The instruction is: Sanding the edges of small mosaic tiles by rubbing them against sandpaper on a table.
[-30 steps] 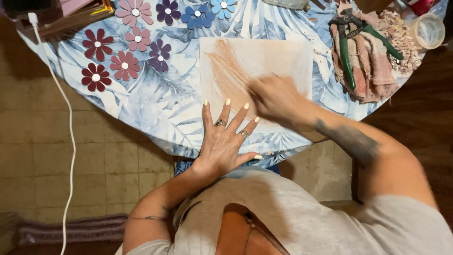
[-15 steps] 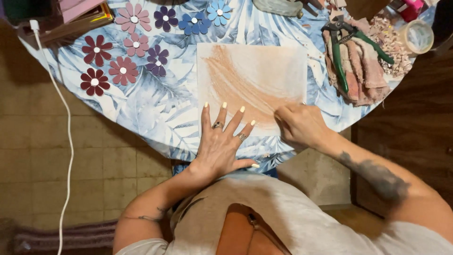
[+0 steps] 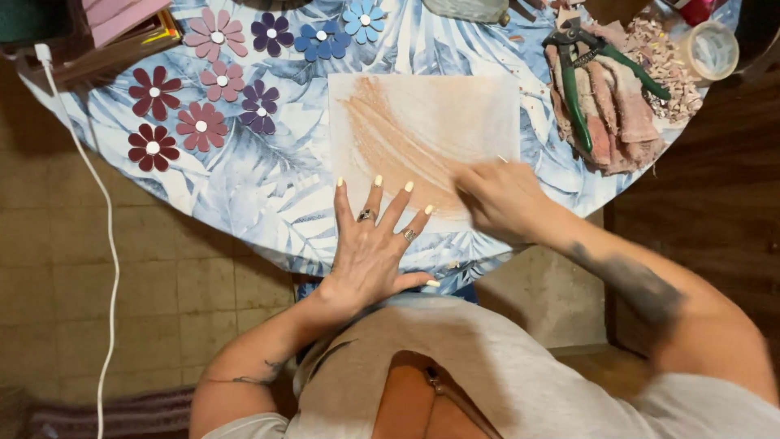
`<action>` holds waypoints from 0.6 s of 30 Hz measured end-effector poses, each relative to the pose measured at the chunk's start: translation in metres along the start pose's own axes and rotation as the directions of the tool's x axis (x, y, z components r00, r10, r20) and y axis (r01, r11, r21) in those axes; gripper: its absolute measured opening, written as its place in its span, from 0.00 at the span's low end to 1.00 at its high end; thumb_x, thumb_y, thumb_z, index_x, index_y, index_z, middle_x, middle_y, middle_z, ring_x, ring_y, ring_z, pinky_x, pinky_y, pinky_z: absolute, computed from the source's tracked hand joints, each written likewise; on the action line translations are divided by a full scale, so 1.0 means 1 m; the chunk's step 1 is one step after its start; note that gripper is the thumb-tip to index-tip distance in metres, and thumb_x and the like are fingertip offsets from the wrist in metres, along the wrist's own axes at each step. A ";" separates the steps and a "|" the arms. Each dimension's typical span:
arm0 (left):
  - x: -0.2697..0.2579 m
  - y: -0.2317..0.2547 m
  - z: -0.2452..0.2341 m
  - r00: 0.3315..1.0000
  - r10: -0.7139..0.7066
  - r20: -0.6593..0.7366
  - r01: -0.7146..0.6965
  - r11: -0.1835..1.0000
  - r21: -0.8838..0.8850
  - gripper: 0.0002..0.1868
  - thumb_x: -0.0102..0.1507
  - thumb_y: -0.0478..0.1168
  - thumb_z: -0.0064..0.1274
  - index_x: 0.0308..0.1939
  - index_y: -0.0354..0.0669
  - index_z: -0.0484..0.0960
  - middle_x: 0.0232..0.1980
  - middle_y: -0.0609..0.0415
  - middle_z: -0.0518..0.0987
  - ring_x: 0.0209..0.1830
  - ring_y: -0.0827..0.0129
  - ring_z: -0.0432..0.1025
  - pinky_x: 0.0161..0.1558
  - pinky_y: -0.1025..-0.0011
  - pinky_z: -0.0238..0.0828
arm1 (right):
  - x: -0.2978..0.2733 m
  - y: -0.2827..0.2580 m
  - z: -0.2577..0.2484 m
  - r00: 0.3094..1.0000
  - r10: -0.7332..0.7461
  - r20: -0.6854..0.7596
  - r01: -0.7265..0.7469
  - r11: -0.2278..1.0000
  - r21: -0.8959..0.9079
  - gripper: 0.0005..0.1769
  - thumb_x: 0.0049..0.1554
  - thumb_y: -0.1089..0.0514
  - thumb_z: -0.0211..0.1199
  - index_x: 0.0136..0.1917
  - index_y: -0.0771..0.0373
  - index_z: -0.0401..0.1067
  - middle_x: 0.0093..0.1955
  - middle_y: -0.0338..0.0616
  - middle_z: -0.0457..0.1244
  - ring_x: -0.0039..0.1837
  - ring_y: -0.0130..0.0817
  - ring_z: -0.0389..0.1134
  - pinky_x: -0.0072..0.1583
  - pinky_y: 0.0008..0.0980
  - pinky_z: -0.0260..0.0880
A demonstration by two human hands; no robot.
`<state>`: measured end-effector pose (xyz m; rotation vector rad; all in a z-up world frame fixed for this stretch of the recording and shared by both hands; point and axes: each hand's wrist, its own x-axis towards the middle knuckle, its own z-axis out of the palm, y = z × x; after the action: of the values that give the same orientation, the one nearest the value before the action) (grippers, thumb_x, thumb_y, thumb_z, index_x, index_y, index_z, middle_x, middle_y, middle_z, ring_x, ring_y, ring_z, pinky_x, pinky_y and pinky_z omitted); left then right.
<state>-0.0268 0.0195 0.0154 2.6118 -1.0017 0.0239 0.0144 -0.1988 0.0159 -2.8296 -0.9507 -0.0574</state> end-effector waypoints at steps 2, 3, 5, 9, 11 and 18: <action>0.001 0.000 -0.002 1.000 0.004 0.004 -0.004 1.000 -0.011 0.42 0.43 0.70 0.46 0.53 0.50 0.67 0.56 0.44 0.63 0.55 0.39 0.57 0.52 0.29 0.20 | -0.016 0.008 0.012 1.000 0.007 -0.005 -0.008 0.999 -0.047 0.05 0.50 0.53 0.45 0.36 0.52 0.60 0.28 0.39 0.56 0.32 0.44 0.62 0.31 0.40 0.60; 0.001 0.000 -0.004 1.000 0.006 0.007 -0.006 1.000 -0.020 0.42 0.43 0.70 0.45 0.53 0.50 0.68 0.56 0.43 0.63 0.55 0.38 0.57 0.52 0.29 0.20 | -0.023 0.012 0.017 1.000 0.013 -0.012 -0.014 0.996 -0.094 0.05 0.49 0.52 0.46 0.34 0.51 0.60 0.27 0.37 0.55 0.32 0.41 0.62 0.31 0.37 0.61; -0.001 0.001 -0.002 1.000 0.003 0.018 -0.002 1.000 -0.020 0.42 0.43 0.70 0.45 0.53 0.49 0.68 0.56 0.43 0.63 0.55 0.38 0.57 0.52 0.29 0.19 | 0.013 0.006 0.029 0.999 0.010 -0.043 -0.011 0.999 -0.043 0.05 0.50 0.52 0.45 0.37 0.51 0.61 0.28 0.37 0.55 0.32 0.41 0.62 0.31 0.38 0.61; -0.001 0.001 0.001 1.000 -0.007 -0.006 0.007 1.000 -0.027 0.41 0.42 0.69 0.49 0.52 0.49 0.68 0.55 0.44 0.64 0.55 0.39 0.57 0.51 0.29 0.20 | 0.124 -0.002 0.051 0.978 -0.132 -0.159 0.156 0.977 0.147 0.09 0.51 0.55 0.45 0.36 0.60 0.62 0.28 0.47 0.59 0.31 0.50 0.62 0.32 0.44 0.60; -0.002 0.002 0.001 1.000 -0.011 -0.009 0.011 1.000 -0.026 0.41 0.42 0.69 0.48 0.52 0.50 0.68 0.56 0.45 0.64 0.55 0.39 0.57 0.51 0.29 0.21 | 0.147 0.007 0.075 0.959 -0.178 -0.220 0.194 0.980 0.050 0.07 0.50 0.54 0.46 0.36 0.57 0.61 0.26 0.43 0.57 0.29 0.46 0.61 0.30 0.41 0.60; -0.002 -0.001 -0.001 1.000 0.007 -0.029 -0.007 1.000 -0.001 0.41 0.42 0.67 0.50 0.53 0.51 0.68 0.56 0.46 0.63 0.57 0.41 0.55 0.50 0.27 0.22 | -0.014 0.024 0.005 0.975 -0.221 0.017 0.222 0.975 -0.032 0.10 0.49 0.55 0.46 0.46 0.54 0.62 0.29 0.39 0.57 0.32 0.40 0.63 0.30 0.37 0.62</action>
<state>-0.0276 0.0218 0.0161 2.5993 -0.9999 0.0624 0.0179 -0.2250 0.0066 -2.7441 -1.2761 -0.0815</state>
